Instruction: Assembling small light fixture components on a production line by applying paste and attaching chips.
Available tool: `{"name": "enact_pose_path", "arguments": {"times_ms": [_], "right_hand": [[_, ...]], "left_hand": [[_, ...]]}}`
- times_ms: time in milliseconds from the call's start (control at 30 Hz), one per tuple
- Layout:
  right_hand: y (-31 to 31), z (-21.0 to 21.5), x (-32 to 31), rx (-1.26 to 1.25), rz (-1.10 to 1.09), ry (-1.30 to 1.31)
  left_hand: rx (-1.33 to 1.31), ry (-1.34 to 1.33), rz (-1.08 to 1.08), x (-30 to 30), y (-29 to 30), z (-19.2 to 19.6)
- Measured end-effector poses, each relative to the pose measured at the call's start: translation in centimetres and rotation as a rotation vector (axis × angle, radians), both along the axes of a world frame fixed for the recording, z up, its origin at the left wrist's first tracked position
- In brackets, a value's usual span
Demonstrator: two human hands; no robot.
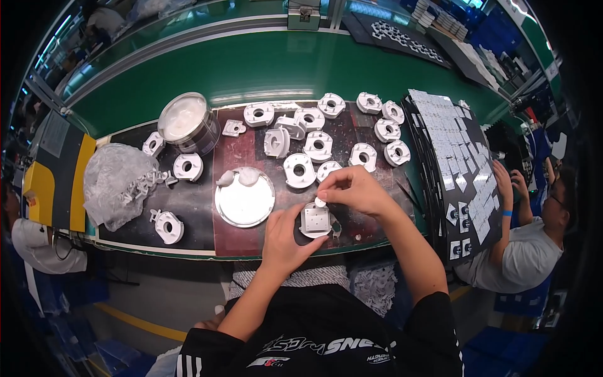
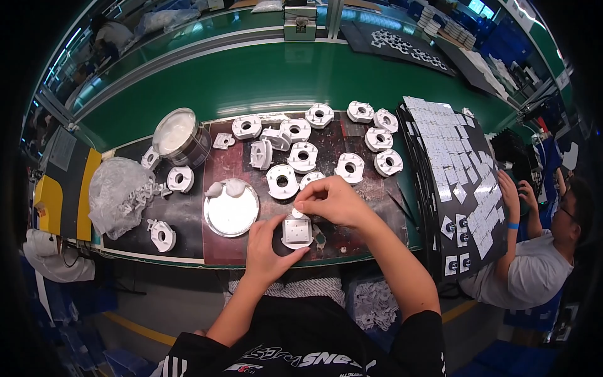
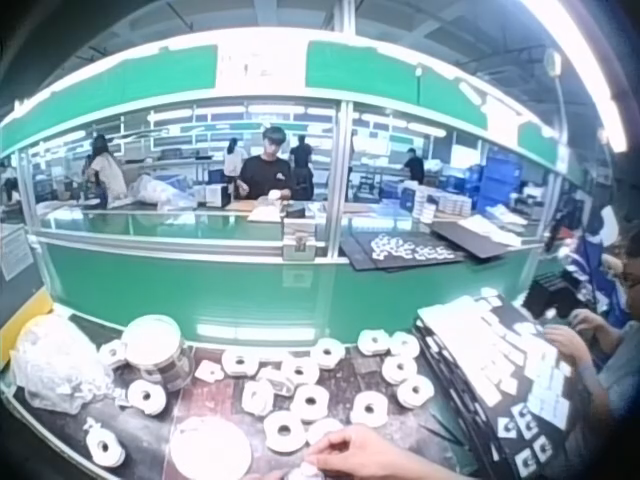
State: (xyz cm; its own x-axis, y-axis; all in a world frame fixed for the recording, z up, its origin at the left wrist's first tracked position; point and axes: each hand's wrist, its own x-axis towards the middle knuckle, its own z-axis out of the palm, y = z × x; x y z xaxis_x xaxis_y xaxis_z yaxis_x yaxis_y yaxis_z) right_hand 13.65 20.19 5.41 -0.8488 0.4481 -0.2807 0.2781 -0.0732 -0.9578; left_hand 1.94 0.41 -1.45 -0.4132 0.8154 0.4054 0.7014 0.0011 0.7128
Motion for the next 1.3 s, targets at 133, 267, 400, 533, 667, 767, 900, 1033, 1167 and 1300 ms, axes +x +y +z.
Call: {"name": "enact_pose_path", "arguments": {"times_ms": [133, 267, 400, 533, 667, 767, 900, 1033, 1167, 1300], "right_hand": [[0.1, -0.1, 0.0, 0.011, -0.004, -0.025], [0.2, -0.2, 0.0, 0.015, -0.006, -0.038], [0.1, -0.1, -0.1, 0.030, 0.027, -0.015], [0.5, 0.1, -0.1, 0.037, 0.045, -0.026], [1.1, 0.5, -0.2, 0.134, 0.112, -0.050], [1.5, 0.5, -0.2, 0.205, 0.153, -0.058], [0.4, 1.4, -0.7, 0.169, 0.103, -0.136], [0.1, 1.4, -0.6, 0.106, 0.046, -0.151], [0.2, 0.3, 0.2, 0.048, 0.037, -0.113], [-0.3, 0.5, -0.3, 0.039, 0.040, -0.166]], "left_hand": [[0.017, -0.008, 0.010, 0.1, 0.1, 0.1], [0.020, -0.013, 0.007, 0.1, 0.2, 0.0], [0.013, -0.008, 0.004, 0.0, 0.1, 0.0], [0.003, -0.014, -0.004, 0.0, 0.1, 0.2], [-0.001, -0.017, -0.015, -0.1, 0.2, 0.3], [0.002, -0.022, -0.019, 0.0, 0.1, 0.3], [-0.003, -0.014, -0.017, 0.0, 0.1, 0.2], [0.016, 0.001, -0.013, -0.1, 0.0, 0.0], [0.014, -0.019, -0.017, 0.0, 0.2, 0.2], [0.017, -0.005, -0.024, -0.1, 0.2, 0.1]]}}
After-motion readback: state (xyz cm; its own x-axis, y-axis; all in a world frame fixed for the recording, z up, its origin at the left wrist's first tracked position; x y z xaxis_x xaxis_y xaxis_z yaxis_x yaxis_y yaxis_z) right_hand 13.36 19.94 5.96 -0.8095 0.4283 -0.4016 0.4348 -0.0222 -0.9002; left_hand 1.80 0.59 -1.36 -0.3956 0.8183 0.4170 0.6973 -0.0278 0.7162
